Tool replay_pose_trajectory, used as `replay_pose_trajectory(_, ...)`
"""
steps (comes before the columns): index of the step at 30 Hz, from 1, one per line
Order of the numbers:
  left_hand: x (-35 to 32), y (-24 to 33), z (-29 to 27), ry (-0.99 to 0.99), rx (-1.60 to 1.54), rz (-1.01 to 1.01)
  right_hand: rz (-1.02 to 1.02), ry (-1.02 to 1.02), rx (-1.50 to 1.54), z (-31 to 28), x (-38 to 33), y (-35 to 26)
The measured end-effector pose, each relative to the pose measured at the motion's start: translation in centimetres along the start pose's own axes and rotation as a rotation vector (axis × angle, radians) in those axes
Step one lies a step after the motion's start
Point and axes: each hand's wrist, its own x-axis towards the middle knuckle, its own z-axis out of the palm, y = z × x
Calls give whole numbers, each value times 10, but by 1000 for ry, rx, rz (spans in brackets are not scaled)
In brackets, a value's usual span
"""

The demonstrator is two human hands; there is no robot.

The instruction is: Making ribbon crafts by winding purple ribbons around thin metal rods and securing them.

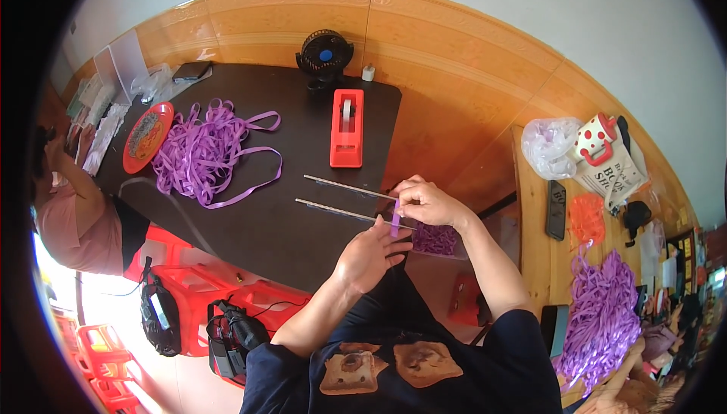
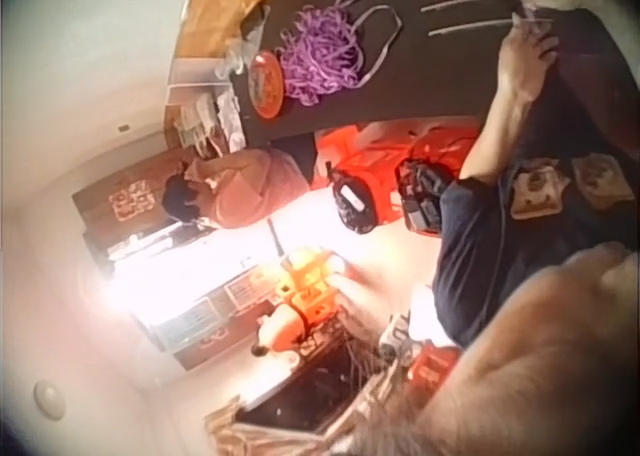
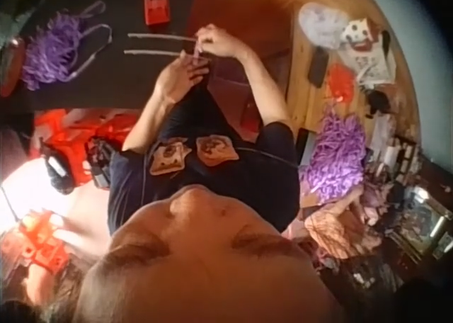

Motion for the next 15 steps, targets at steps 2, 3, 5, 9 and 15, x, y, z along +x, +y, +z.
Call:
replay_pose_trajectory(2, 0, 0, 0, 0, -14, -5, 21, 4, -16, 2, 2, 0)
replay_pose_trajectory(3, 0, 0, 0, -1, -27, -10, 30, 45, 15, 5, 2, 2)
replay_pose_trajectory(5, 0, 0, 0, -3, -36, -10, 39, 81, 46, 9, 4, -3)
replay_pose_trajectory(9, 0, -1, -2, 2, -48, -9, 330, 127, -85, 9, 8, -30)
replay_pose_trajectory(15, 0, -1, -2, -36, -66, -9, 438, 301, -312, 25, 3, -48)
